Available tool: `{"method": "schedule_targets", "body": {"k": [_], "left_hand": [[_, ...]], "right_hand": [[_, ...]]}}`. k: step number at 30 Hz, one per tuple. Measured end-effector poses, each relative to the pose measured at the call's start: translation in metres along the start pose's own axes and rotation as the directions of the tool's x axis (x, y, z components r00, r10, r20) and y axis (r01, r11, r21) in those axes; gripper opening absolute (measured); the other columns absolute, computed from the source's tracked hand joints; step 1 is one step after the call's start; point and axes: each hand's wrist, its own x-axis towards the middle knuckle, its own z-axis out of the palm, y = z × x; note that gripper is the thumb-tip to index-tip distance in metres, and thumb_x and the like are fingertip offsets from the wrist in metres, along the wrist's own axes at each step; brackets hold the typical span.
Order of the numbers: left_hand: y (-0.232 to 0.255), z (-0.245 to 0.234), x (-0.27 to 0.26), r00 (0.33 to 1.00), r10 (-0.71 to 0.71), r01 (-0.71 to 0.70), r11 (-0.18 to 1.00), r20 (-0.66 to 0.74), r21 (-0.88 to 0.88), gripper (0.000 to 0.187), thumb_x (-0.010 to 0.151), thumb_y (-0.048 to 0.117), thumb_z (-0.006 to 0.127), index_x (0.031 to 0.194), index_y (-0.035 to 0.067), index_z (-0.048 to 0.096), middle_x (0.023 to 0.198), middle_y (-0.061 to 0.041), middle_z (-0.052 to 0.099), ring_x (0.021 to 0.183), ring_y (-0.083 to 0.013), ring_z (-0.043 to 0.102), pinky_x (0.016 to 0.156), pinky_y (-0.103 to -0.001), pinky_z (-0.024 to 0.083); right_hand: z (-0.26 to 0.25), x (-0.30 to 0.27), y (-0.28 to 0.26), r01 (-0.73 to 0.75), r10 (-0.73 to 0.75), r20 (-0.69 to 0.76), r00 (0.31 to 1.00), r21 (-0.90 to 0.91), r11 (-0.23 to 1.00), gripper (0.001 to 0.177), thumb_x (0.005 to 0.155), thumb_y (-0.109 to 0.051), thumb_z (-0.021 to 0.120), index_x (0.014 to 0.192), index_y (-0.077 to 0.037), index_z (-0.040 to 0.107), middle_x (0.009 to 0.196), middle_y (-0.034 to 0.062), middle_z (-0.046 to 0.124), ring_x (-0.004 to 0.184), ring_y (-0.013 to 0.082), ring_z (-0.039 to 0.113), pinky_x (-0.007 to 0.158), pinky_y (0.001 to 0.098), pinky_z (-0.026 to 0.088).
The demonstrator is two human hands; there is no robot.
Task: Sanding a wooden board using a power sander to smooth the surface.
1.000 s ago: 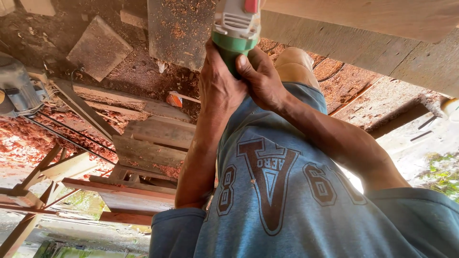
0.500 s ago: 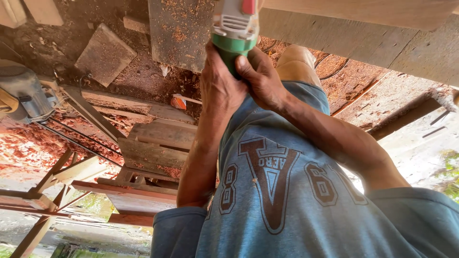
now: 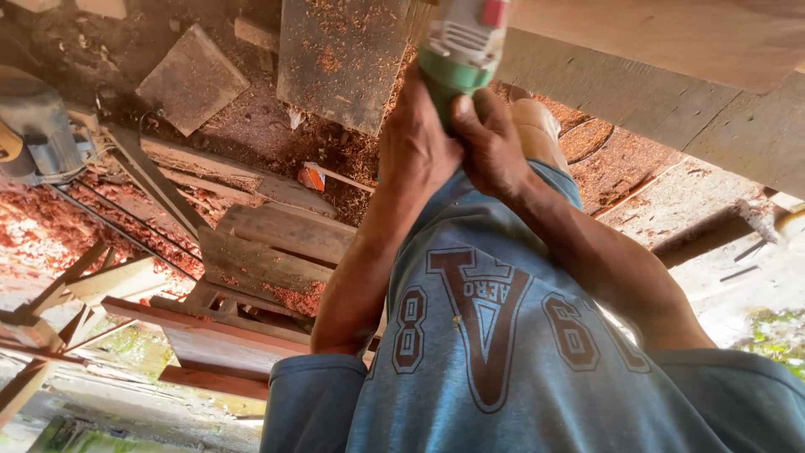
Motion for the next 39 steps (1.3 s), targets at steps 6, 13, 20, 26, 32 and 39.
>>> {"method": "schedule_targets", "body": {"k": [6, 13, 20, 26, 32, 39], "left_hand": [[-0.023, -0.023, 0.002, 0.991, 0.108, -0.109, 0.994, -0.081, -0.009, 0.063, 0.107, 0.025, 0.063, 0.147, 0.001, 0.022, 0.128, -0.030, 0.066, 0.099, -0.0400, 0.079, 0.086, -0.050, 0.072], [-0.016, -0.066, 0.012, 0.985, 0.110, -0.114, 0.993, -0.133, -0.029, 0.045, 0.110, 0.026, 0.053, 0.138, -0.001, 0.031, 0.113, -0.025, 0.069, 0.091, -0.0368, 0.074, 0.072, -0.049, 0.066], [0.018, -0.050, 0.026, 0.989, 0.076, -0.081, 0.996, -0.130, -0.034, 0.047, 0.106, 0.044, 0.049, 0.130, 0.005, 0.039, 0.100, -0.020, 0.070, 0.081, -0.0344, 0.072, 0.062, -0.049, 0.056], [0.044, -0.003, 0.020, 0.969, 0.216, -0.217, 0.976, -0.117, 0.009, 0.042, 0.109, 0.031, 0.049, 0.133, -0.001, 0.036, 0.094, -0.020, 0.069, 0.074, -0.0350, 0.075, 0.061, -0.047, 0.064], [0.079, 0.050, 0.012, 0.956, 0.287, -0.281, 0.955, -0.065, 0.098, 0.042, 0.109, 0.025, 0.052, 0.136, -0.003, 0.037, 0.092, -0.020, 0.066, 0.074, -0.0376, 0.077, 0.063, -0.048, 0.065], [0.119, 0.102, 0.007, 0.973, 0.232, -0.230, 0.970, -0.015, 0.078, 0.045, 0.106, 0.031, 0.055, 0.137, 0.001, 0.041, 0.092, -0.022, 0.066, 0.078, -0.0443, 0.076, 0.064, -0.052, 0.062]], "right_hand": [[0.028, 0.019, 0.011, 0.040, -0.040, 0.144, 0.989, 0.005, 0.999, 0.057, 0.105, -0.041, 0.072, 0.140, 0.001, 0.055, 0.133, 0.0120, 0.067, 0.123, 0.0189, 0.063, 0.109, 0.0323, 0.053], [0.063, 0.045, 0.011, 0.024, 0.011, 0.221, 0.975, -0.154, 0.988, 0.067, 0.103, -0.050, 0.066, 0.139, 0.003, 0.048, 0.138, 0.0261, 0.059, 0.131, 0.0350, 0.060, 0.117, 0.0453, 0.055], [0.050, 0.039, -0.019, 0.121, -0.100, 0.075, 0.992, -0.383, 0.916, 0.062, 0.101, -0.061, 0.055, 0.126, -0.004, 0.058, 0.113, 0.0089, 0.065, 0.108, 0.0180, 0.061, 0.093, 0.0303, 0.056], [-0.005, 0.019, -0.018, 0.192, -0.195, 0.021, 0.981, -0.292, 0.937, 0.044, 0.107, -0.046, 0.058, 0.124, -0.006, 0.063, 0.108, 0.0031, 0.064, 0.106, 0.0122, 0.057, 0.092, 0.0323, 0.054], [-0.057, -0.016, -0.052, 0.235, -0.252, -0.058, 0.966, -0.206, 0.950, 0.029, 0.111, -0.031, 0.062, 0.126, -0.007, 0.066, 0.105, 0.0010, 0.065, 0.106, 0.0104, 0.057, 0.096, 0.0350, 0.055], [-0.096, -0.046, -0.094, 0.259, -0.278, -0.109, 0.954, -0.164, 0.952, 0.028, 0.112, -0.031, 0.061, 0.125, -0.007, 0.066, 0.104, -0.0005, 0.065, 0.103, 0.0097, 0.058, 0.095, 0.0342, 0.056]]}}
